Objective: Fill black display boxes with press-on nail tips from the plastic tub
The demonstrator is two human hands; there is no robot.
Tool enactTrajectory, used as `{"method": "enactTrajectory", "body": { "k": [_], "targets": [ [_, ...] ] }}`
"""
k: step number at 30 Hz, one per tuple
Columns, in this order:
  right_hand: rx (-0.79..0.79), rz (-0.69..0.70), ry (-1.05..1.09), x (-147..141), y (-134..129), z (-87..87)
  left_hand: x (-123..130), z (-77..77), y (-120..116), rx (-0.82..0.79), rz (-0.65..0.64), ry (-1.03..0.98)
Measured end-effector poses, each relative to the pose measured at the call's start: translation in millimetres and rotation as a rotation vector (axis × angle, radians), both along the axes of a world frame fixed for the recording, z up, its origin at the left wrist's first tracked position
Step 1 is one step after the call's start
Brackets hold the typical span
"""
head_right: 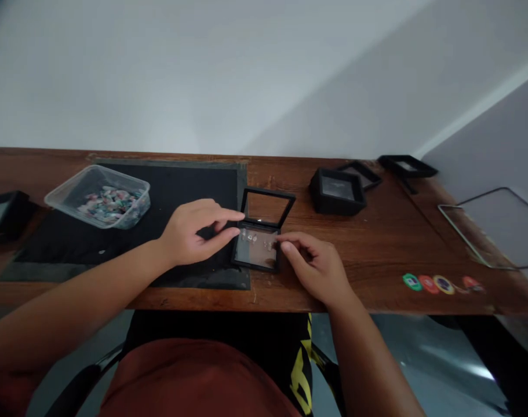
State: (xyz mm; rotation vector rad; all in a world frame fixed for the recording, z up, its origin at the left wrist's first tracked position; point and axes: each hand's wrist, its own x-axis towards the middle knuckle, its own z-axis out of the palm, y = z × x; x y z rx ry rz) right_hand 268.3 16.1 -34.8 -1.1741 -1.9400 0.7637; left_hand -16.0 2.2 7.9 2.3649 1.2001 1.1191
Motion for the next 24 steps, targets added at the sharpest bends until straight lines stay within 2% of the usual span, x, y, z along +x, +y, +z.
{"method": "enactTrajectory", "body": {
  "k": [4,6,8,11,14,19,24],
  "targets": [
    [0.005,-0.121,0.148,0.3,2.1,-3.4,-6.8,19.2,-5.7,0.218,0.011,0.0],
    [0.008,-0.189,0.225,-0.7,3.6,-4.8,-10.0,18.5,-5.7,0.334,0.084,-0.027],
    [0.004,-0.217,0.267,-1.8,4.9,-4.9,-11.0,11.6,-4.9,0.355,0.131,-0.083],
    [0.004,-0.214,0.271,-3.0,6.1,-2.9,-7.6,-2.1,-3.6,0.28,0.153,-0.119],
    [0.01,-0.21,0.249,-3.6,5.9,-0.8,-2.8,-10.1,-1.8,0.14,0.12,-0.053],
    [-0.033,-0.115,0.13,-4.7,0.0,0.1,-0.9,-13.3,3.2,-0.093,0.094,0.099],
    [-0.078,-0.011,-0.016,-5.2,-6.0,1.3,-0.4,-17.0,5.9,-0.192,0.058,0.177]
  ]
}}
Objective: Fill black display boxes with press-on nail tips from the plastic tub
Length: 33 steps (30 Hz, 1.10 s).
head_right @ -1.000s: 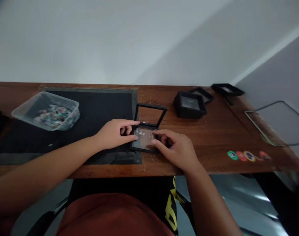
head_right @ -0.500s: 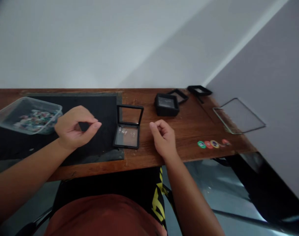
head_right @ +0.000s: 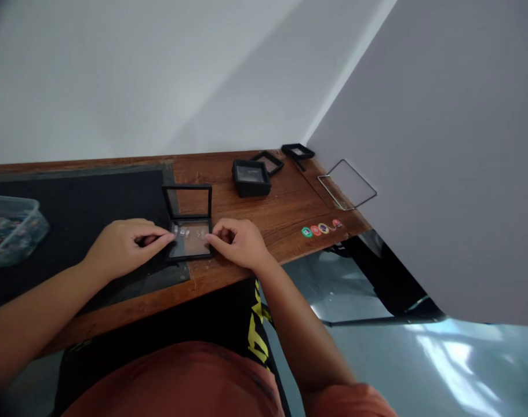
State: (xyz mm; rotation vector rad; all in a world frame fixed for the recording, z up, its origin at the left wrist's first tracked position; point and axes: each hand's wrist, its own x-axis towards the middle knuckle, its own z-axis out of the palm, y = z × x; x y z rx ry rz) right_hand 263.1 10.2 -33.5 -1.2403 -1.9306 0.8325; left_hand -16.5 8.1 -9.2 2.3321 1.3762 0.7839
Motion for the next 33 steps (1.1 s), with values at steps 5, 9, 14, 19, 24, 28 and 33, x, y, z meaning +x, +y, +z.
{"method": "enactTrajectory", "body": {
  "k": [5,9,14,19,24,28,33],
  "targets": [
    [0.037,0.032,-0.059,-0.7,0.9,1.2,2.3,-4.1,-1.1,-0.027,-0.048,0.034],
    [0.062,0.043,-0.092,-1.0,1.7,2.9,2.7,-4.8,-1.7,-0.032,-0.011,0.044],
    [0.088,0.041,-0.152,-1.3,-0.1,5.4,4.4,-3.7,-1.6,-0.063,0.06,0.047],
    [0.129,0.061,-0.2,-2.5,-2.7,6.4,4.3,-6.7,-0.9,-0.114,0.036,0.048],
    [0.17,0.061,-0.199,-1.9,-3.8,6.8,4.5,-10.0,-1.0,-0.123,0.032,0.034],
    [0.229,0.086,-0.171,-1.0,-3.7,4.2,3.7,-9.8,-2.9,-0.108,-0.01,0.02],
    [0.366,0.192,-0.154,0.4,-3.4,0.2,2.3,-9.7,-4.0,-0.087,-0.07,0.02]
  ]
}}
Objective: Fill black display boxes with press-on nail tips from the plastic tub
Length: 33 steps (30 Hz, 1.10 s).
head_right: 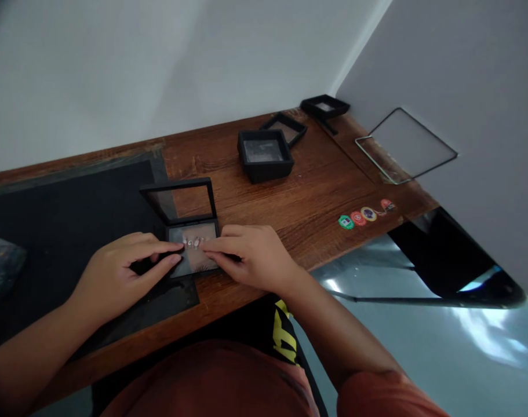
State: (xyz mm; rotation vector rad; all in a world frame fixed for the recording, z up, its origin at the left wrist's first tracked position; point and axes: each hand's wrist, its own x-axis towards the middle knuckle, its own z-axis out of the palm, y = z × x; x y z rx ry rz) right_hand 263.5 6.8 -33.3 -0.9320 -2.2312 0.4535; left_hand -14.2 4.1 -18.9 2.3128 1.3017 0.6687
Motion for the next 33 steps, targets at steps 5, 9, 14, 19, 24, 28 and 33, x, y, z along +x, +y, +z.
{"method": "enactTrajectory", "body": {
  "k": [5,9,14,19,24,28,33],
  "targets": [
    [0.009,0.024,-0.025,0.5,0.5,0.9,1.1,0.0,0.2,0.016,-0.035,-0.011],
    [0.05,0.025,-0.06,-0.3,0.0,2.8,0.7,0.0,-0.4,0.05,-0.067,-0.022],
    [0.133,0.011,-0.136,-1.1,-2.3,4.2,-0.6,-1.2,-0.7,0.079,-0.099,-0.002],
    [0.182,-0.013,-0.205,-2.4,-5.2,4.3,-0.1,-1.1,-0.7,0.094,-0.115,0.015],
    [0.193,-0.036,-0.229,-4.2,-6.7,4.5,-0.3,-0.8,-0.9,0.089,-0.115,0.022],
    [0.175,-0.051,-0.238,-5.4,-6.6,3.9,-1.5,-1.3,-1.9,0.098,-0.122,0.048],
    [0.172,-0.045,-0.218,-5.1,-6.2,3.7,-1.9,-0.8,-2.0,0.089,-0.118,0.049]
  ]
}}
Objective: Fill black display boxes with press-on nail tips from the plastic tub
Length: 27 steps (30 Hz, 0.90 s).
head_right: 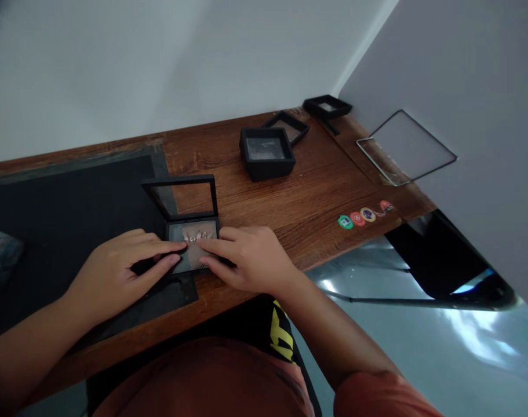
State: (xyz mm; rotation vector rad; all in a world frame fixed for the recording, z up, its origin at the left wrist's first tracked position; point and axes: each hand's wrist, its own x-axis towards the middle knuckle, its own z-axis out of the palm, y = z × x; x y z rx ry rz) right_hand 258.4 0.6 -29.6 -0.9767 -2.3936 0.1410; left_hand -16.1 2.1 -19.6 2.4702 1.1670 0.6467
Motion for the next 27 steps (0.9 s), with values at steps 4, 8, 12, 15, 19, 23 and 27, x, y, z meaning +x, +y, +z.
{"method": "enactTrajectory", "body": {
  "k": [4,8,12,15,19,23,27],
  "targets": [
    [-0.023,0.012,0.028,0.8,0.5,0.6,-0.7,1.0,0.8,-0.03,0.018,-0.002],
    [-0.056,-0.019,0.085,1.5,1.5,0.3,-2.2,1.9,1.5,-0.07,0.034,-0.026],
    [-0.027,0.009,0.122,2.0,1.7,1.4,-4.2,3.1,1.1,-0.084,0.046,-0.037],
    [-0.03,0.056,0.113,2.0,1.6,3.4,-5.1,3.7,0.5,-0.087,0.053,-0.032],
    [-0.033,0.049,0.084,1.5,2.1,3.3,-4.7,3.3,0.6,-0.084,0.06,-0.017],
    [-0.034,0.036,0.096,2.7,3.1,-0.5,-3.2,3.5,1.4,-0.081,0.063,-0.022],
    [-0.063,0.03,0.123,4.1,3.8,-3.1,-3.2,5.0,1.7,-0.074,0.056,-0.019]
  ]
}}
